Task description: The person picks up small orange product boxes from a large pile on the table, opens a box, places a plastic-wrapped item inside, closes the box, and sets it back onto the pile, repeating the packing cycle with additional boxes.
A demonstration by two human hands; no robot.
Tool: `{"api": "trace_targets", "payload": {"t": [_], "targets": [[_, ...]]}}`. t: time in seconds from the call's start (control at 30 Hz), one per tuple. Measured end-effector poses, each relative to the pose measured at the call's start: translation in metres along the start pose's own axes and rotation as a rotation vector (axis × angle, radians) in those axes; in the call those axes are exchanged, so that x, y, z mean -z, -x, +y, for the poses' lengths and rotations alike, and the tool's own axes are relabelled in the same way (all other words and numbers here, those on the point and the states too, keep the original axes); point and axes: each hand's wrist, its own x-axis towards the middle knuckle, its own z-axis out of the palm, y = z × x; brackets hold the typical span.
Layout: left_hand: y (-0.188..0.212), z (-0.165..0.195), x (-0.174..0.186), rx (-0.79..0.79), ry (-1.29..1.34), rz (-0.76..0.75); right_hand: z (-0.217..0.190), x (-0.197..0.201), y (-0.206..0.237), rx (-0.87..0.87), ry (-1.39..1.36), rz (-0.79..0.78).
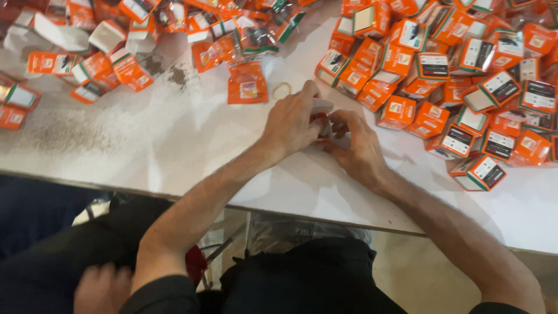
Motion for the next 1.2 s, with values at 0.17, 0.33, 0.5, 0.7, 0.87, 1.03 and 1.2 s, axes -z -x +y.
{"api": "trace_targets", "payload": {"t": [0.17, 0.33, 0.5, 0.7, 0.87, 1.03, 1.2], "targets": [[0.013, -0.020, 0.019, -0.017, 0.320, -0.228, -0.011, 0.001, 0.002, 0.283, 0.195, 0.007], [0.001, -0.029, 0.027, 0.267, 0.732, -0.369, -0.015, 0.001, 0.001, 0.279, 0.251, -0.006], [-0.004, -0.006, 0.005, 0.073, -0.074, -0.167, -0.007, 0.001, 0.003, 0.093, 0.167, -0.003], [0.032, -0.008, 0.009, -0.492, 0.029, 0.057, 0.006, -0.003, 0.008, 0.014, 0.027, 0.011], [0.032, -0.017, 0.005, -0.533, 0.112, -0.015, 0.013, 0.000, 0.007, -0.066, -0.110, 0.027], [0.030, -0.018, 0.000, -0.441, 0.283, 0.035, 0.012, 0.004, 0.004, -0.086, -0.116, -0.002], [0.032, -0.020, 0.004, -0.432, 0.343, 0.027, 0.010, 0.004, 0.001, -0.053, -0.088, -0.016]]}}
